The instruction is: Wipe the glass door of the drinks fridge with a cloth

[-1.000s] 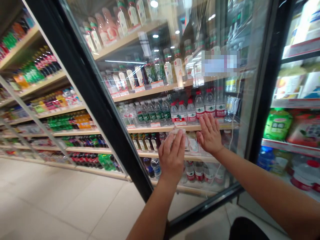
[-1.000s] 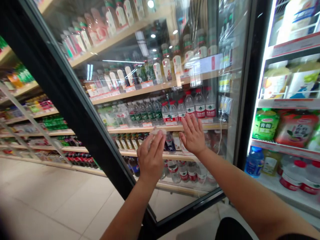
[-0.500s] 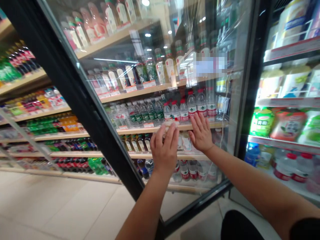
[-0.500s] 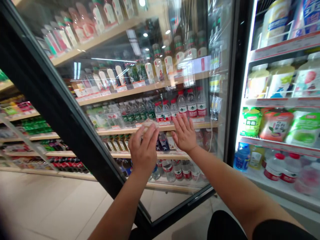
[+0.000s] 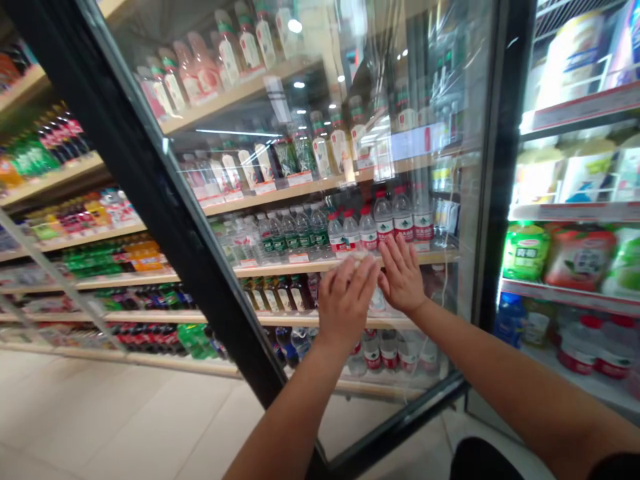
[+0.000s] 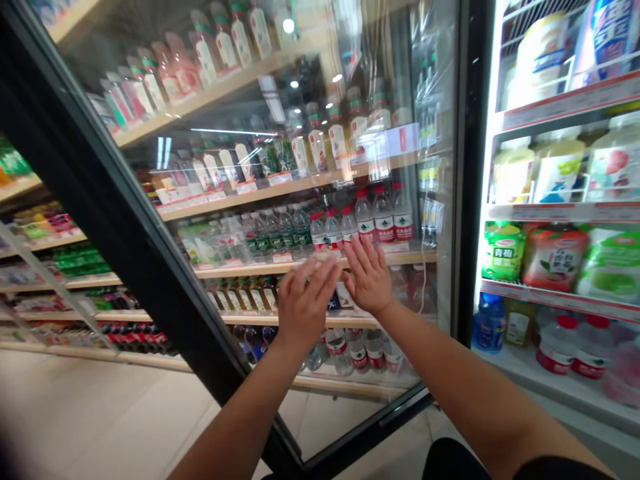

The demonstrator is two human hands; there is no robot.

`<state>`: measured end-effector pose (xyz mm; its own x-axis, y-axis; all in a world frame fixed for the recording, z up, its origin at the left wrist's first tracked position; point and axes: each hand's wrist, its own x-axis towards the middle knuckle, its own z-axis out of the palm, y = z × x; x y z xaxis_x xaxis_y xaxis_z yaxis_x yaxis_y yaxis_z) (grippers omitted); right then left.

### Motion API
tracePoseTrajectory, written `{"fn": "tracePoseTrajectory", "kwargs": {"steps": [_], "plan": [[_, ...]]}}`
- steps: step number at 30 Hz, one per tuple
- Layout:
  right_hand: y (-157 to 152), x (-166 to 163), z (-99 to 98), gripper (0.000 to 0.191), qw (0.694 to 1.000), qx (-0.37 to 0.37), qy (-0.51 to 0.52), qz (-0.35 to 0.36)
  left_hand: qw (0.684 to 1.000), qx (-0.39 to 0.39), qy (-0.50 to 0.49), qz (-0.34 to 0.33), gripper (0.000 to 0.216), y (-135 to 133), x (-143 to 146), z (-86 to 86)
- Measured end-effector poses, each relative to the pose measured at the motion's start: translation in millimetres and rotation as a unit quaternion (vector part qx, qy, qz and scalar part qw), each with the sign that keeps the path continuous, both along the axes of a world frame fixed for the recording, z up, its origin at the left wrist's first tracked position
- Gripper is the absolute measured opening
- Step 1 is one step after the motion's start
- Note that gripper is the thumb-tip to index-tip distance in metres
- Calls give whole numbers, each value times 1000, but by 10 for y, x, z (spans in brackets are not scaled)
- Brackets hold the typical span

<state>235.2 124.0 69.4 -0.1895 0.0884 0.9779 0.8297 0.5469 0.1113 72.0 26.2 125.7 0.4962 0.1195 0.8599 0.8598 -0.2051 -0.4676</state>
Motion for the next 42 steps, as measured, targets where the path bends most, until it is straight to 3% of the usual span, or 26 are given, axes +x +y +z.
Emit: {"fn": "tracePoseTrajectory", "kwargs": {"steps": [3,7,9,14,20,22,25,27,29,32,34,37,40,42], "plan": [[-3,0,2,69,1000,-6,3,-3,999,-1,41,6,38,35,16,39],[-3,-9,-1,69,1000,0,8,-8,999,32,-30,29,46,99,32,522],[8,-16,-9,69,1000,-4,8,-10,998,28,-57,26,49,133,83,638],[35,-18,-24,70,1000,4,11,2,999,-1,47,-13,48,209,201,460],[-2,-1,3,67,1000,7,5,-5,998,24,-50,30,49,147,137,663],[-6,-6,7,68,1000,8,7,-4,997,24,-60,37,48,98,130,519],[4,-14,2,69,1000,5,6,3,1000,-6,14,20,45,29,102,55],[13,-14,-4,69,1000,3,2,6,998,-22,55,13,43,-10,35,-161],[16,-10,-9,69,1000,1,3,6,999,-9,42,20,43,-49,-72,-159],[8,-9,-11,68,1000,1,11,4,998,35,-44,41,47,-111,-223,66],[2,-13,-10,68,1000,2,12,5,994,44,-92,46,49,-142,-255,94],[-2,-21,-5,68,1000,8,12,6,997,2,-69,15,43,-156,-197,-240],[-1,-14,-2,68,1000,5,12,0,997,-36,48,-48,33,-144,-140,-635],[-5,0,1,68,1000,-1,13,3,996,-56,55,-49,26,-139,-156,-691]]}}
